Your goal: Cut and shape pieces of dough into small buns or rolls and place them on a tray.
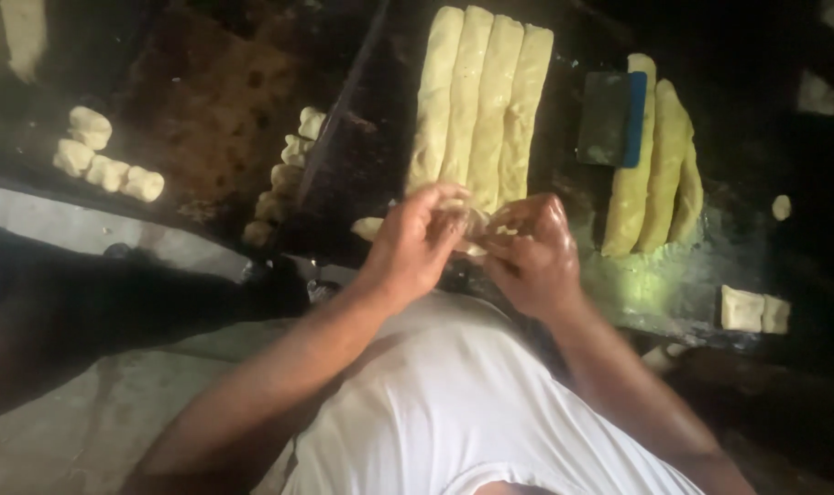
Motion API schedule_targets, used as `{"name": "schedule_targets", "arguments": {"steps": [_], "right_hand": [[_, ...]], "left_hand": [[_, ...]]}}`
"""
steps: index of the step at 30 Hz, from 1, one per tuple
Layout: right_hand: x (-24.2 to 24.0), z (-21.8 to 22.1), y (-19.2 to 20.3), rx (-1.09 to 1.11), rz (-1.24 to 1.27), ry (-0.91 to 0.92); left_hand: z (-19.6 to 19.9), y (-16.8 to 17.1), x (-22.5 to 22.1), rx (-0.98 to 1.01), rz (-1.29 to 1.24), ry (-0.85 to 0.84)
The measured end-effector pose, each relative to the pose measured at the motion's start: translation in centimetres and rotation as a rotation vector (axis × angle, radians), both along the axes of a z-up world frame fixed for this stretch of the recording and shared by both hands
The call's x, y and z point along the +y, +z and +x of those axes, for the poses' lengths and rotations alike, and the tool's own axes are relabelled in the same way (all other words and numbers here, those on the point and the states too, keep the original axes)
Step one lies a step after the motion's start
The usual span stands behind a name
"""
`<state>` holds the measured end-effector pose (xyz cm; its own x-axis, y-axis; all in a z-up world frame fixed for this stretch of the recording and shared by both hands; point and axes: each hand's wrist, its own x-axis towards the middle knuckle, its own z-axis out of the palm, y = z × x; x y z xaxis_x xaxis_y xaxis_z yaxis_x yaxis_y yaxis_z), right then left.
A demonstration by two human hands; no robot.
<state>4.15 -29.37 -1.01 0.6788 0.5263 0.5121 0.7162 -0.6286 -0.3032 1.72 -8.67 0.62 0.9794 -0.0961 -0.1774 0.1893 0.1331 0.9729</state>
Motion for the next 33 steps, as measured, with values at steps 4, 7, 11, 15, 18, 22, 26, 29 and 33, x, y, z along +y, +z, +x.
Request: {"name": "schedule_targets", "arguments": {"steps": [4, 7, 11, 15, 18, 22, 26, 29, 33], "right_hand": [[-0.7, 1.9, 0.7, 0.482, 0.417, 0.066], [0.6, 2.8, 1.0, 1.174, 1.04, 0.017], [0.9, 3.6, 2.5, 1.478, 1.114, 0.357], [1.5, 4.1, 2.3, 1.398, 0.843, 0.246], [3.9, 2.5, 3.9, 0.978, 0.499, -0.009], [5.3, 0.8, 3.1, -0.041, 0.083, 0.214], [6.3, 1.1, 2.2, -0.029, -0.007, 0.196], [6.0, 2.8, 0.5, -0.07, 0.007, 0.294], [10.7, 3.8, 4.1, -0.034, -0.098, 0.344]], "left_hand": [[-0.1, 1.0, -0.1, -0.27, 0.051, 0.014], [-0.4, 0.6, 0.4, -0.276, 0.034, -0.084], [-0.7, -0.8, 1.2, -0.266, 0.0, -0.099], [-0.6, -2.0, 1.2, -0.141, -0.096, -0.129], [-0.5, -2.5, 1.7, -0.076, -0.173, -0.153], [-0.6, -1.0, 3.9, 0.22, -0.33, -0.02], [-0.6, -2.3, 5.3, 0.294, -0.489, -0.011], [-0.5, -2.9, 6.2, 0.166, -0.49, -0.022], [-0.6, -1.3, 8.7, 0.014, 0.019, 0.073]]}}
